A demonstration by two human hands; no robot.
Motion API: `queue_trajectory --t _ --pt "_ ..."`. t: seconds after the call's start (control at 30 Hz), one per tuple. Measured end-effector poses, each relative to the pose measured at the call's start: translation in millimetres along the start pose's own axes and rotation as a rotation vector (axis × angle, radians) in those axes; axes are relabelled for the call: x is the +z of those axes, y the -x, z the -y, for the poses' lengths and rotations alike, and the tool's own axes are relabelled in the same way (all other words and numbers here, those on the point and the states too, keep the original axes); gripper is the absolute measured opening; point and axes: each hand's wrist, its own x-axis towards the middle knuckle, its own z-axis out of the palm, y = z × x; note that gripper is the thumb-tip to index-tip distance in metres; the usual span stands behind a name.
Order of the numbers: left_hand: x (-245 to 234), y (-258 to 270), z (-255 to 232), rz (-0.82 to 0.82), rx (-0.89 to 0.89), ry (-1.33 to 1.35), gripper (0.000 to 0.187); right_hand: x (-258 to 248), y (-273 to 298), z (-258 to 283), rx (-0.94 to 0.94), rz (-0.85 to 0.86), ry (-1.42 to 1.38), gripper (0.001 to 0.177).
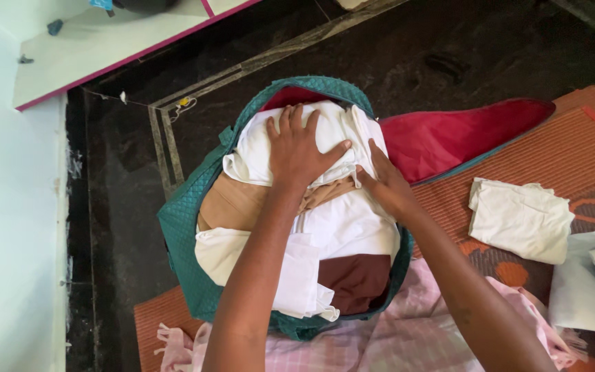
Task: The person folds a variety of clothing items including a tan shirt, a white cloth, and a white t-shirt, and then places them into a green bag.
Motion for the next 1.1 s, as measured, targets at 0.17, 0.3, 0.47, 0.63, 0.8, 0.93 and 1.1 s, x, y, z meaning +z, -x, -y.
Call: queue_trajectory --t 0.17,0.3,0.47,0.63,0.8,0.93,1.1 --pt "0.5 -1.3 -2.8 0.02 -0.005 0.004 0.094 -10.3 4.8 14.1 0.22 0.087 -0.26 0.099" --pt "4.9 -3.7 0.3 0.034 0.005 -0.017 0.095 -16.0 -1.2 12.9 0.206 0.123 -0.208 0.098" --pt "5.0 -0.5 -2.1 -0.006 -0.002 -0.011 0.094 -30.8 -7.7 18.2 0.175 0.18 -0.141 0.091" --pt "4.7 4.1 -1.3 -0.037 0.006 0.005 0.093 -44.8 -22.5 16.7 0.3 0.141 0.065 0.074" --pt "6.5 3.1 1.0 -0.063 0.013 0.024 0.09 -25.4 -68.5 10.6 -0.15 0.003 -0.108 0.07" --pt "14.8 -1.0 2.0 -0.057 -0.003 -0.002 0.086 4.9 -81.4 12.3 -0.11 0.027 0.13 0.066" --pt "15.2 -3.7 0.5 -0.016 -0.038 -0.026 0.085 15.4 -92.6 0.8 -0.156 -0.038 0.192 0.07"
